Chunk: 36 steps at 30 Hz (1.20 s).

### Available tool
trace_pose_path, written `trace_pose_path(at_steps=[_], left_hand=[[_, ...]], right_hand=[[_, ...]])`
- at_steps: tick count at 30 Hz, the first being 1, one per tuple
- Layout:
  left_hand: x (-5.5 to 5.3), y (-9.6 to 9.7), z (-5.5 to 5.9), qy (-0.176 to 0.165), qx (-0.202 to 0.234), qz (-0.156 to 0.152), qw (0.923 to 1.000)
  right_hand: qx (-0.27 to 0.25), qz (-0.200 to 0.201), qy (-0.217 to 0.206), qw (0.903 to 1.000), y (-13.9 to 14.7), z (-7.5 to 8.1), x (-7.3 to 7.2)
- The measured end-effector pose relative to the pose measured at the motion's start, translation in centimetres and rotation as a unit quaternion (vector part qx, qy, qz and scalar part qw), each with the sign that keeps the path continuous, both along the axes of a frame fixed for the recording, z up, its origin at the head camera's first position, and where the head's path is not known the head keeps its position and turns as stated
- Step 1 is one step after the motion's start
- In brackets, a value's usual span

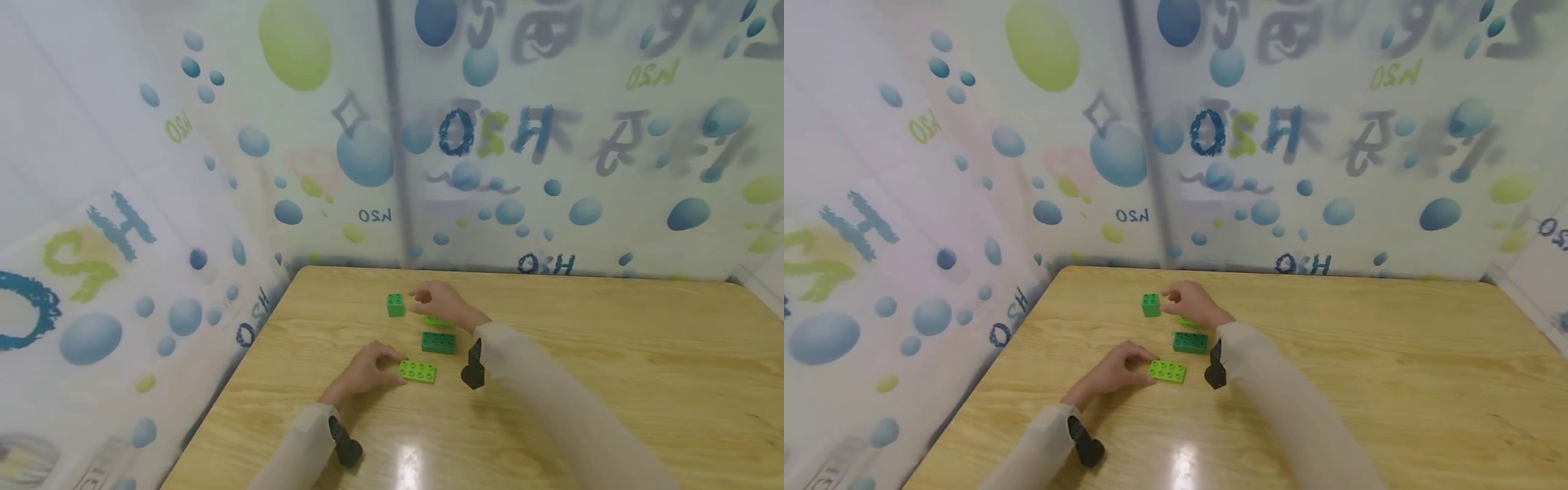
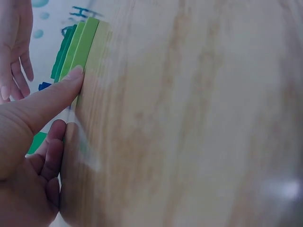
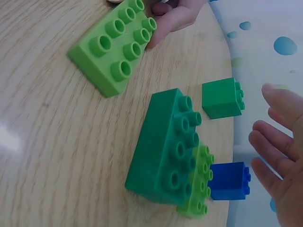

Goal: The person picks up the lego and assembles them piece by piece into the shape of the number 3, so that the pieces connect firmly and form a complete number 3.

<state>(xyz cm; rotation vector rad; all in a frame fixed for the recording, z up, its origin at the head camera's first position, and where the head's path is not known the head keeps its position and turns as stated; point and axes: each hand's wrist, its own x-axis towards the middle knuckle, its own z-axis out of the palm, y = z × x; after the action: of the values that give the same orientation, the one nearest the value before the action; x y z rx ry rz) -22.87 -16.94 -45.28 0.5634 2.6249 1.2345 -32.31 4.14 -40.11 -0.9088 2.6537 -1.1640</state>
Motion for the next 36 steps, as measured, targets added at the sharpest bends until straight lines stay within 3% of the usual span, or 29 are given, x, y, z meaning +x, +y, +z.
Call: trace_pose_path(at_steps=[12,18,23,36], left_hand=[[-0.1,0.2,-0.1,0.021,0.003,-0.008,0.9997],[-0.2,0.4,-0.2,0.033,0.006,-0.012,0.9994],[-0.2,0.5,-0.1,0.032,0.007,-0.005,0.9995],[-0.1,0.0,-0.4,0.041,0.010,-0.010,0.9990]], right_hand=[[-0.022,-0.024,0.001,0.9995,-2.2,-1.2,-1.4],[-0.052,-0.047,-0.024,0.9972,-2.5,-2.0,-1.9],[-0.074,-0.043,-0.032,0.9958,-2.9,-2.3,-2.2],[-0.082,-0.054,-0.066,0.9930,-4.3,-3.5,-2.6]])
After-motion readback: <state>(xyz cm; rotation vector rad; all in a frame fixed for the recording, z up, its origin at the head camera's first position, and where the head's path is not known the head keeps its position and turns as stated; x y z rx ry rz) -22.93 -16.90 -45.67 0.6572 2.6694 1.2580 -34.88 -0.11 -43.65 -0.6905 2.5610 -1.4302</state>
